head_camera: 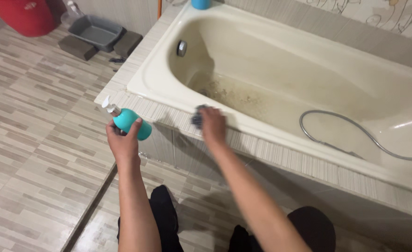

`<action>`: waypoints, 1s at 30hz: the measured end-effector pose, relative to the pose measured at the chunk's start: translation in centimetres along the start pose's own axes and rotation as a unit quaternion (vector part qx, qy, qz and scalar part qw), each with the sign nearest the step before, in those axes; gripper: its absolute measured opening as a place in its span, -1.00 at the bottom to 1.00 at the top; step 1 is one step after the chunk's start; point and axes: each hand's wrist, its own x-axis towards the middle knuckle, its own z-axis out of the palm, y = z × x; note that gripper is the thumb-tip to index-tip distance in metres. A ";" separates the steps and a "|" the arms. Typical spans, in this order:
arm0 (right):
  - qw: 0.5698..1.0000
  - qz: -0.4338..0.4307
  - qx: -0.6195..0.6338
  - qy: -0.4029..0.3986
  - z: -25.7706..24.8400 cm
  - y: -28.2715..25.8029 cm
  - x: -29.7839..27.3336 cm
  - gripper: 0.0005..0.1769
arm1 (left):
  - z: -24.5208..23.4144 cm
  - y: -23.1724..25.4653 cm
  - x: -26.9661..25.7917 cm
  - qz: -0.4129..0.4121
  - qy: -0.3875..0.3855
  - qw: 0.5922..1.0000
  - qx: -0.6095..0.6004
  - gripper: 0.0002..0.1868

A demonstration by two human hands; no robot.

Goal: The person scrubs the tiled edge of a bathtub with a steel wool pad. They then pick up a teal pump bottle and apply liquid soap to the edge while continuing to scrub the surface.

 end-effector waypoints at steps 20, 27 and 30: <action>0.955 0.186 -0.220 0.064 -20.2 19.4 -17.0 -0.47 | 0.1 -0.3 -1.0 -0.001 -0.003 1.000 0.003 -0.28; 0.953 0.174 -0.227 0.102 -20.8 19.9 -15.8 -0.51 | -1.2 0.4 -0.3 -0.005 0.032 0.999 -0.016 -0.24; 0.971 0.128 -0.181 0.090 -15.1 17.3 -11.3 -0.66 | -1.0 0.0 0.0 0.010 0.029 1.000 -0.006 -0.24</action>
